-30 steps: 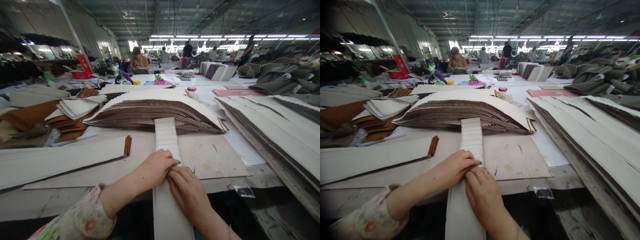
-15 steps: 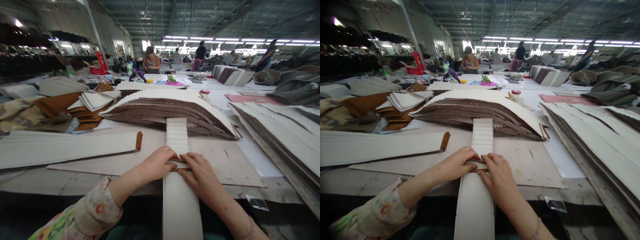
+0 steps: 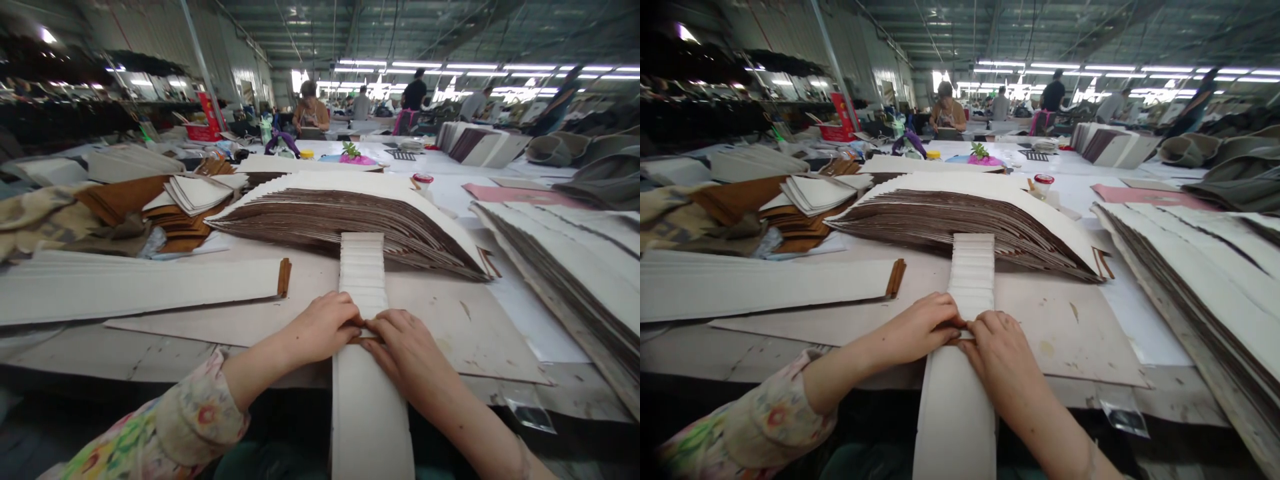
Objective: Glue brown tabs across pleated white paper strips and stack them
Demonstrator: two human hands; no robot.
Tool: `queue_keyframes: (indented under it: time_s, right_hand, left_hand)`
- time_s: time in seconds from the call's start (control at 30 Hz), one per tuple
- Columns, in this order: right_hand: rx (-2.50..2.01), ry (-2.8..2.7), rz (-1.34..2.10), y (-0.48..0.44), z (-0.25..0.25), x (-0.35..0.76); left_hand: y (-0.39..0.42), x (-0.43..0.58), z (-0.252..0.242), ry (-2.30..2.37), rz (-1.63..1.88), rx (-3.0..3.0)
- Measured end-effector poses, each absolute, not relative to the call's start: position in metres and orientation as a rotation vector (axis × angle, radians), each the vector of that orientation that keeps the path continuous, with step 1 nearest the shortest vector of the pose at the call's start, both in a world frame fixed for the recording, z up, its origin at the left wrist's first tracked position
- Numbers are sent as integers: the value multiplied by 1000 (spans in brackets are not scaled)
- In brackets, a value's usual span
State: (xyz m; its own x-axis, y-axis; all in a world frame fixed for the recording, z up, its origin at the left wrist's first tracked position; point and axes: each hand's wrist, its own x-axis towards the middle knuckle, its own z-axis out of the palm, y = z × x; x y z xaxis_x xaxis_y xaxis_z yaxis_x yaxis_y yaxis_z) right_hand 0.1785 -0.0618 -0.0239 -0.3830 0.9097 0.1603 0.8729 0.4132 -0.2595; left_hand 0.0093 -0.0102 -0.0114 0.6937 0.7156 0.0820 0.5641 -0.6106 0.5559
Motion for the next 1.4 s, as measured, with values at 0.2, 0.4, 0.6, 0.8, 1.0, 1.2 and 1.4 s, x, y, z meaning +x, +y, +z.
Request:
queue_keyframes:
  time_s: [0.2, 0.4, 0.6, 0.8, 1.0, 1.2, 1.4]
  right_hand:
    - [-1520, -2394, 277, -59, -22, 182]
    - [-1386, -2479, 488, -51, -11, 180]
    - [-1264, -2521, 605, -44, -7, 181]
    - [-1241, -2613, 431, -49, -14, 180]
    - [-1201, -2650, -5, -58, -26, 178]
    - [-1224, -2647, -1, -62, -23, 176]
    - [-1265, -2457, 247, -61, -25, 182]
  left_hand:
    - [-8, -9, -21, 1038, 483, 2137]
    - [-11, -17, -23, 1049, 491, 1988]
    - [-8, -20, -29, 968, 541, 2040]
    - [-8, -22, -27, 854, 512, 2215]
    - [-25, -31, -26, 970, 375, 2454]
    - [-33, -35, -36, 1054, 557, 2184]
    - [-47, -23, -36, 1206, 630, 2063]
